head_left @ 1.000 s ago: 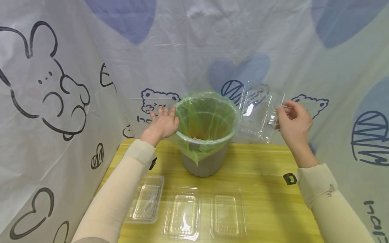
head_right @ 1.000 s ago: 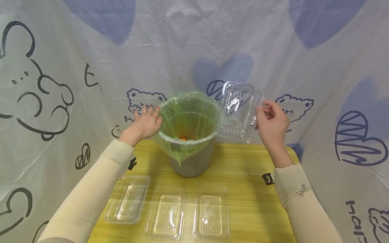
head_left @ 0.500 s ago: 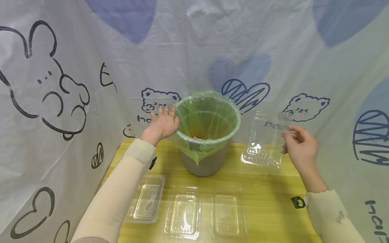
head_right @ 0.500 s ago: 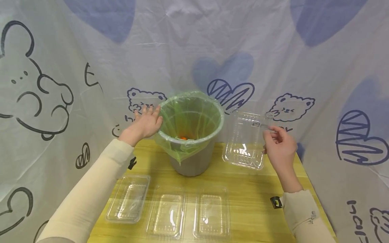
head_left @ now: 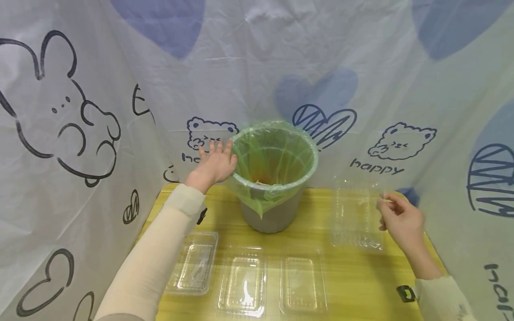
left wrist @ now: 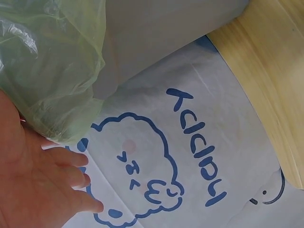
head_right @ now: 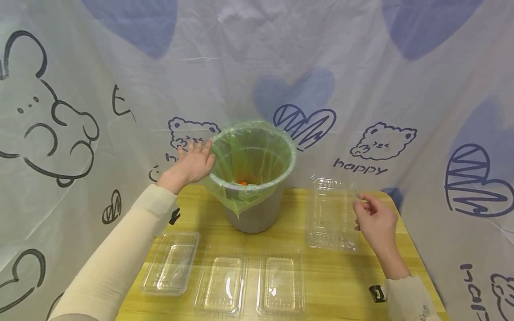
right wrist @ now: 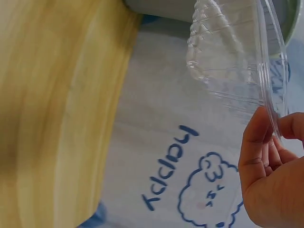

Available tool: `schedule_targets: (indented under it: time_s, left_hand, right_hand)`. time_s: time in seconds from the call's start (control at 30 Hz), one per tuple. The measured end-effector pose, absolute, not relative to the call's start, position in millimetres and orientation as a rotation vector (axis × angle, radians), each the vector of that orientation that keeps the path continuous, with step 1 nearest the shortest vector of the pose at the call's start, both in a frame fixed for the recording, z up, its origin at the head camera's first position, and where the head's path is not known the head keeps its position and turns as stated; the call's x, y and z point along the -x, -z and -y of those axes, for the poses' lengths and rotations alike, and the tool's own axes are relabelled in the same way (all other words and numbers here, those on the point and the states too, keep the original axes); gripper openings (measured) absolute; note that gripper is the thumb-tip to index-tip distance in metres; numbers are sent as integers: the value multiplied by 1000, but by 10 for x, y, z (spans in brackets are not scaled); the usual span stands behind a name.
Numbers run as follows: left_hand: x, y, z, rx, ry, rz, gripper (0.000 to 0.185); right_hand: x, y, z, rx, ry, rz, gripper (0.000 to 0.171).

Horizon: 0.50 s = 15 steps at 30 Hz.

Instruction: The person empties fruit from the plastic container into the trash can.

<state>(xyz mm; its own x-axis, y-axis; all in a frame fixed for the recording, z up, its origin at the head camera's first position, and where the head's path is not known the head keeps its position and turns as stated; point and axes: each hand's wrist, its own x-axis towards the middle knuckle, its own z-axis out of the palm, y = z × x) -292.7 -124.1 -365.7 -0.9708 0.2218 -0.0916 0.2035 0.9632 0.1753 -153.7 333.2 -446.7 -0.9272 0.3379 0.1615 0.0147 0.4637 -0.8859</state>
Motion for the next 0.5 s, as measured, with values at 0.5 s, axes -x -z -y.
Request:
schedule_targets:
  time_s: [0.5]
  left_hand:
    - [2949,3680,1251,-320,-277,-2996,68]
  right_hand:
    - [1193,5026,-3406,363,-1347,2666,47]
